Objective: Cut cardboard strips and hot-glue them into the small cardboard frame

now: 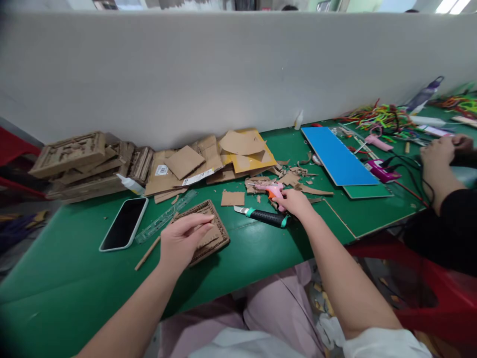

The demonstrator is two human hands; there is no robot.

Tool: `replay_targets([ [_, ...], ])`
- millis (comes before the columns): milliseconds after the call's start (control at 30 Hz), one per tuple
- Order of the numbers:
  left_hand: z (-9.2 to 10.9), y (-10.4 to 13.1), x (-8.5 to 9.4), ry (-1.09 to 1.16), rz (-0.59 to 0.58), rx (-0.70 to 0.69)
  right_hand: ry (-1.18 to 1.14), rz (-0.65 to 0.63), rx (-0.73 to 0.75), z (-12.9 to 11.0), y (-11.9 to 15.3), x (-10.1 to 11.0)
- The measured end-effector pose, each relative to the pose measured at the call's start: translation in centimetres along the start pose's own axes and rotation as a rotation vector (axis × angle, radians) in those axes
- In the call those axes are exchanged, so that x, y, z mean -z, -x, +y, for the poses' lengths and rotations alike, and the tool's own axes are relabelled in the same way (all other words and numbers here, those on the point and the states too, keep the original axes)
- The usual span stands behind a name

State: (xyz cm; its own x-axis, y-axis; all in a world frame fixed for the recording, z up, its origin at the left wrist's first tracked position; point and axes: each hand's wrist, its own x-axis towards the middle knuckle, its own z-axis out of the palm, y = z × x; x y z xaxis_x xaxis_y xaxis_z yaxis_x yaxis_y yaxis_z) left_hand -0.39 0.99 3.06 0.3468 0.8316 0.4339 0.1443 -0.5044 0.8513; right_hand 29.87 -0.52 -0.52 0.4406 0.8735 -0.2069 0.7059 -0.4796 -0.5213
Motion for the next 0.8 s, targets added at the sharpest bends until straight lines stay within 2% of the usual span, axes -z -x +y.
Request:
replay_targets([
  [167, -1.5, 0.5, -0.5, -0.037, 0.017, 0.131, -0.110, -0.029, -0.033, -0.6, -0.6, 0.2],
  [367, -1.8, -0.9, 0.0, -0.013, 0.113, 0.161, -0.454, -0.046, 0.024, -1.5, 1.2, 1.3],
  [467, -2.4, -1.1, 0.2, 0.027, 0.182, 0.226, -0.619, -0.135, 0.094, -2.7, 2.5, 1.8],
  [533, -2.9, -1.0, 0.3, 0.059, 0.205, 0.275, -0.778, -0.270, 0.121, -3.6, 3.0, 1.9],
  [600, -3.2, -0.9, 0.4, 0.083, 0.219, 0.308, -0.831, -0.368, 0.137, -4.3, 2.9, 1.6],
  [633, -3.3, -0.9, 0.5, 0.091, 0.224, 0.319, -0.831, -0.379, 0.145, -4.5, 2.6, 1.4],
  [733, -3.2, -1.1, 0.6, 0.124, 0.241, 0.343, -0.879, -0.318, 0.164, -4.8, 1.2, 0.7],
  [800, -3.1, -1.2, 0.7, 0.146, 0.242, 0.360, -0.967, -0.335, 0.173, -4.8, 0.5, 0.3],
])
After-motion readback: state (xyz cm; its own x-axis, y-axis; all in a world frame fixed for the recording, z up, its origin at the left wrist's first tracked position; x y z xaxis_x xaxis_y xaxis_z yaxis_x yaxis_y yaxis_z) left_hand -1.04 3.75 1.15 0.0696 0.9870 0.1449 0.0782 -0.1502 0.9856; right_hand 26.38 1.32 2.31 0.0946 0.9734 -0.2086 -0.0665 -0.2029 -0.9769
